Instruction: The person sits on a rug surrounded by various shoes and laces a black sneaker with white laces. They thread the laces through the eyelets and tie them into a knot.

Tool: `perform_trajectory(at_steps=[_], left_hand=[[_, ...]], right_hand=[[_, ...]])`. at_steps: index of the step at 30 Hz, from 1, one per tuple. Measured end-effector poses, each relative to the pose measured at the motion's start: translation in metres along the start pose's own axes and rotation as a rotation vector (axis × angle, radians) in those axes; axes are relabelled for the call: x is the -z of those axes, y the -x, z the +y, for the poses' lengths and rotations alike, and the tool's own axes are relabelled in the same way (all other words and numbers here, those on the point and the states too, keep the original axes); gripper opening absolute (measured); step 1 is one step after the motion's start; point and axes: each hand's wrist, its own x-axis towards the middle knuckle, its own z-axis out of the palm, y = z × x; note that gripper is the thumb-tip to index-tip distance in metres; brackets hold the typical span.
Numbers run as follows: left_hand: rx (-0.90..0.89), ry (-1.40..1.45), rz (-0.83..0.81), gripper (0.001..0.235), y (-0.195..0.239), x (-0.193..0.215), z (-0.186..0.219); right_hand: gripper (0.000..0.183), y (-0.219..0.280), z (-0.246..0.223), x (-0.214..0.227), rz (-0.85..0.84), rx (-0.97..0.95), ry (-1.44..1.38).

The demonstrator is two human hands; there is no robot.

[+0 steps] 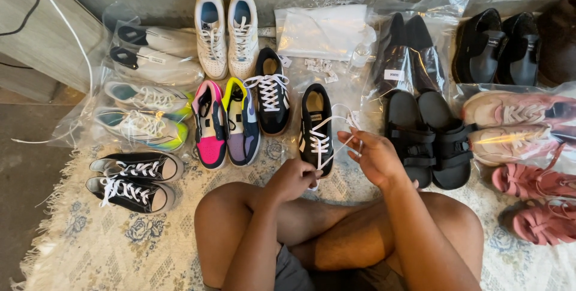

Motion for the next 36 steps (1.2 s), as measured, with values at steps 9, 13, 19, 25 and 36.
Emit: perform_trajectory(at_steps=[9,13,19,25,36], left_hand=[[0.068,-0.032,-0.058,0.027,0.006,0.011,0.008],[0.078,-0.052,-0.109,0.026,0.007,0.010,0.009],[0.083,-0.038,-0.146,0.023,0.003,0.005,0.003],[0.017,0.006,-0.215,0.022,0.013,0.015,0.010],[-0.200,0.053,-0.270,0.017,0.036,0.025,0.020]], right_hand=[[0.019,-0.029,0.013,0.025,0.019,-0.082,-0.237],[0.018,-0.032,0.013,0.029,-0.018,-0.079,-0.298],[0.032,-0.026,0.003,0.018,-0.052,-0.085,-0.393],[0.047,-0.034,0.023,0.019,-0.100,0.163,-0.110],[0.019,-0.067,0.070,0.023,0.273,0.541,0.867]])
